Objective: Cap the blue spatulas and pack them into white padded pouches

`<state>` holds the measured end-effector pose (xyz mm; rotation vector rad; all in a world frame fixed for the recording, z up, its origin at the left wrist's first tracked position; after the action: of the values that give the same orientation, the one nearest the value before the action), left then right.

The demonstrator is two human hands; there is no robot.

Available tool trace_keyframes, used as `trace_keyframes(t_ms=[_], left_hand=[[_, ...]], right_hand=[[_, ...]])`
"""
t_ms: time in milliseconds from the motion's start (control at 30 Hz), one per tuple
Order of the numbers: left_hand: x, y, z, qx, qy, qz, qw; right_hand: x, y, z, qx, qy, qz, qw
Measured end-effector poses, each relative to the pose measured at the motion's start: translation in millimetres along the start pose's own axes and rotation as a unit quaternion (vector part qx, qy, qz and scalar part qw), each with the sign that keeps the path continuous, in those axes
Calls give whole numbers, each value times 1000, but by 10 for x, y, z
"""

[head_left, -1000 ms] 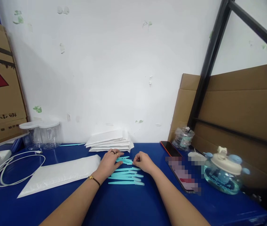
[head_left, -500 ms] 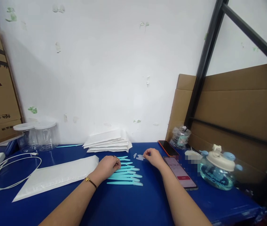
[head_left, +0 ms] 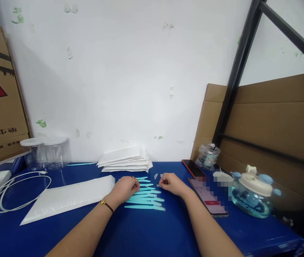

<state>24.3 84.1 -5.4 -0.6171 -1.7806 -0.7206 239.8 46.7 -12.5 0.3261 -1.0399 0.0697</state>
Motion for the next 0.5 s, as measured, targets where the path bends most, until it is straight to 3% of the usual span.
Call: trace_keyframes(t_ms=[167, 500], left_hand=[[22, -6, -16, 1, 2, 1, 1000], [-27, 1, -98, -5, -23, 15, 1000]], right_hand=[[-5, -20, 53, 35, 60, 36, 997], [-163, 26, 242, 65, 80, 58, 993]])
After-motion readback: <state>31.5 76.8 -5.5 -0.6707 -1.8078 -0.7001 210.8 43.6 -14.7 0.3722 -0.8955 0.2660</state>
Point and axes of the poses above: each hand's wrist, its own y-axis towards the middle knuckle, its own x-axis out of the back of the hand, z = x × y, the point moved 4 cm from there along y, towards the middle knuckle, and after that the axes turned 2 degrees about z, right-handed, at the moved point
